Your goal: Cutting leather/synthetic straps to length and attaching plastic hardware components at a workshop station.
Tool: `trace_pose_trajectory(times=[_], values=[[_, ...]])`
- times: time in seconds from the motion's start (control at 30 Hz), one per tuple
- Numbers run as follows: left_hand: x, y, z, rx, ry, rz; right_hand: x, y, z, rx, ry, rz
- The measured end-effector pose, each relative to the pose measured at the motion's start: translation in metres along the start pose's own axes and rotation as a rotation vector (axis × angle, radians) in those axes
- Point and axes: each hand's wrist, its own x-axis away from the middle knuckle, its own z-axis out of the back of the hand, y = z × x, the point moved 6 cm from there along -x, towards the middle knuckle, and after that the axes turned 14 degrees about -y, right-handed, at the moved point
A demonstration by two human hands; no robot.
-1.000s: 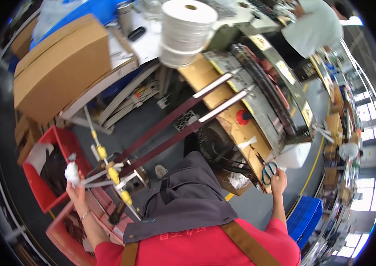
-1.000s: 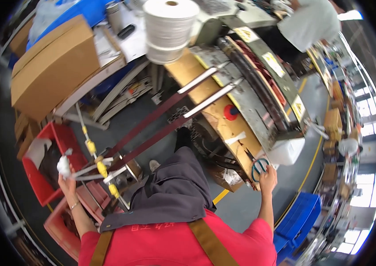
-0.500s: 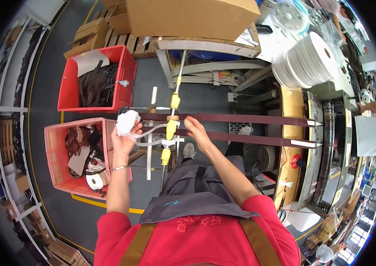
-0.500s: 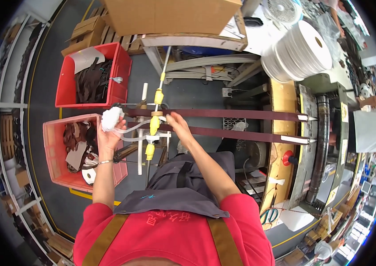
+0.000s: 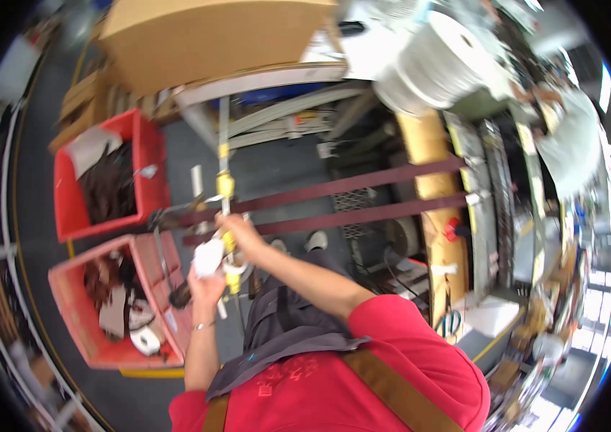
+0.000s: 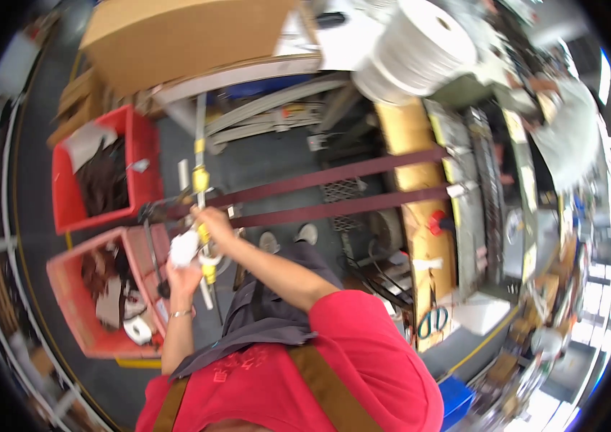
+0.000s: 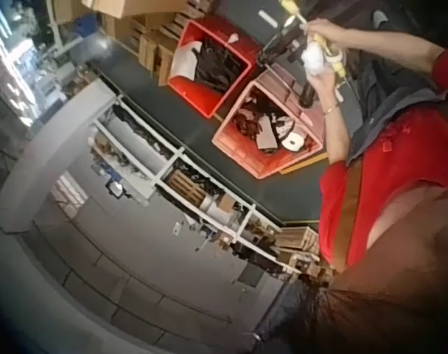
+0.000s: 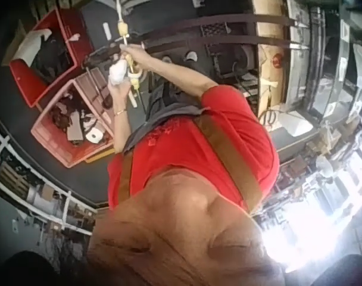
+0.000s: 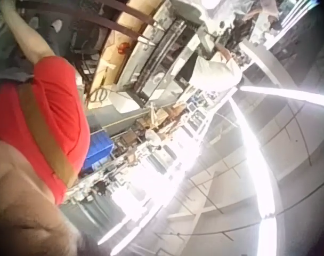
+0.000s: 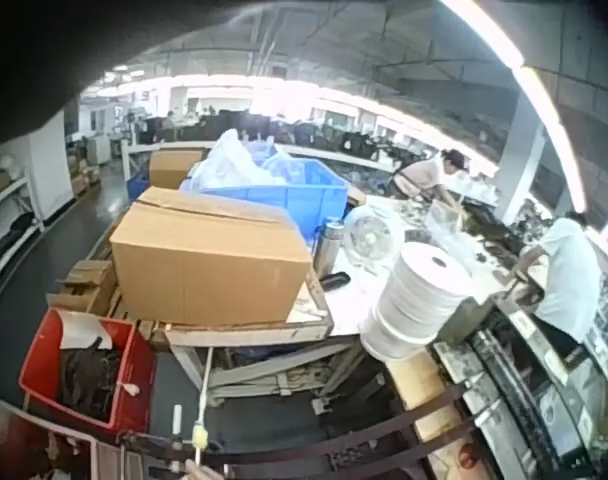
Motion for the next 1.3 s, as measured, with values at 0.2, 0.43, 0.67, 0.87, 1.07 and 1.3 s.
trace_pose_trajectory(times=[0.2, 0.43, 0.67, 0.87, 1.07, 1.3], values=[[0.022, 0.007, 0.016, -0.199, 0.053, 0.104, 0.042, 0.029, -0.016, -0.112, 0.036, -0.065], [0.068, -0.001, 0.01, -0.606, 0.217, 0.065, 0.062, 0.045, -0.02, -0.122, 0.016, -0.076], [0.023, 0.022, 0.002, -0.761, 0.174, 0.124, 0.043, 0.044, -0.028, -0.085, -0.184, -0.378], [0.067, 0.005, -0.001, -0.788, 0.155, 0.096, 0.088, 0.066, -0.024, -0.19, -0.037, -0.332], [0.12, -0.007, 0.013, -0.926, 0.213, -0.056, 0.135, 0.121, -0.038, -0.343, -0.193, -0.463], [0.243, -0.072, 0.028, -1.199, 0.196, 0.074, 0.262, 0.171, -0.02, -0.251, -0.248, -0.564]])
